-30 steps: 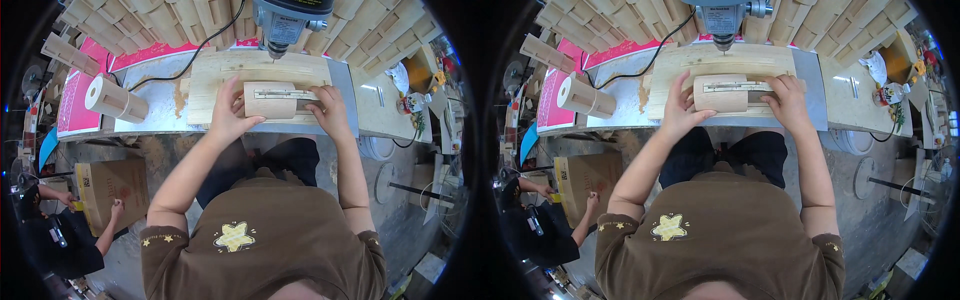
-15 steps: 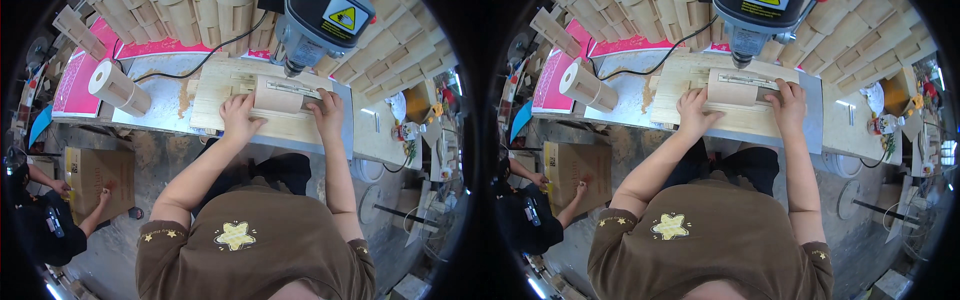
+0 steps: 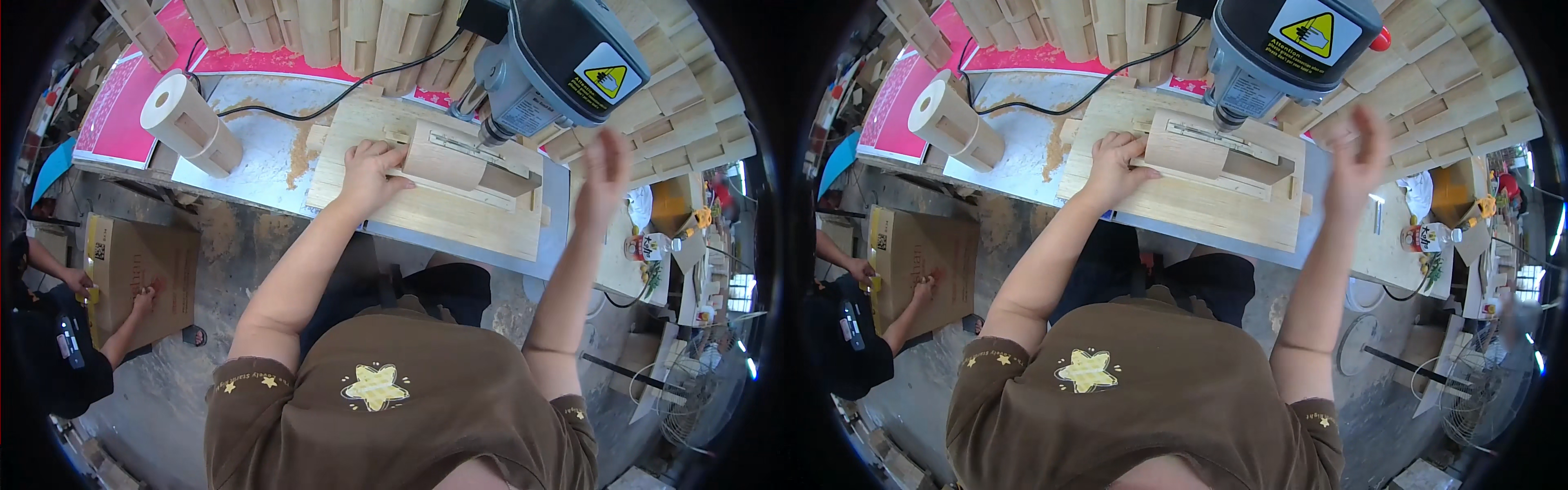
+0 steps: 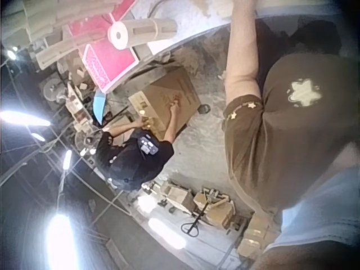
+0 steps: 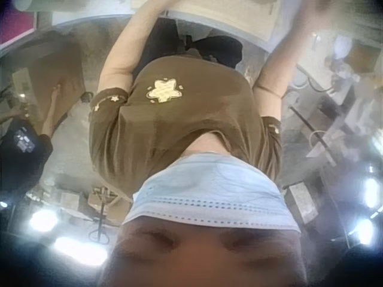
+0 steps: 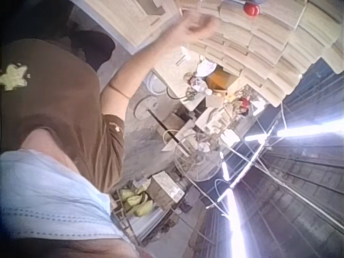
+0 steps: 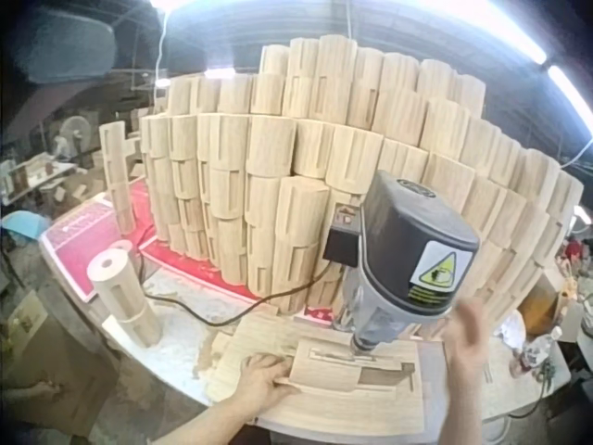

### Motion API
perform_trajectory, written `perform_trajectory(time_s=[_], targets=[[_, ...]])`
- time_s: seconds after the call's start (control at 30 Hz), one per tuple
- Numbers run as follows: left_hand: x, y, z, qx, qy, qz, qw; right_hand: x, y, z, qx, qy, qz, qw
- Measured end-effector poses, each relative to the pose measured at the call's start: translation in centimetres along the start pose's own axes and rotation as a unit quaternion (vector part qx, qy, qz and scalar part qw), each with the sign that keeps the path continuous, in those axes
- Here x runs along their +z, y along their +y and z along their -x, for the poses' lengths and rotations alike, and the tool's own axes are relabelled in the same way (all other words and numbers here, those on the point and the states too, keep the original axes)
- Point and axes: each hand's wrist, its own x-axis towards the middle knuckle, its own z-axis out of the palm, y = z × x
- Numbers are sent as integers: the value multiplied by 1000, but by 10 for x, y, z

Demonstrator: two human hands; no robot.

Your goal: Drilling holes into wooden block components using a drill press in a furniture workshop.

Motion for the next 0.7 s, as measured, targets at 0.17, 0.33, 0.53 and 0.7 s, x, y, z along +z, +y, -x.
perform_trajectory(time_s=[0.17,0.33,0.53,0.7], targets=[[0,1,-1,11,5,-3,1000,12,-80,-106,-28,28,10,999],[-1,1,1,9,-5,-10,1000,20,-65,-114,-30,-54,144,988],[-4,-2,3,-17,-26,-21,999,18,-108,-34,-122,-22,202,972],[2,-1,-1,-5,-27,-11,1000,20,-95,30,-119,0,183,976]])
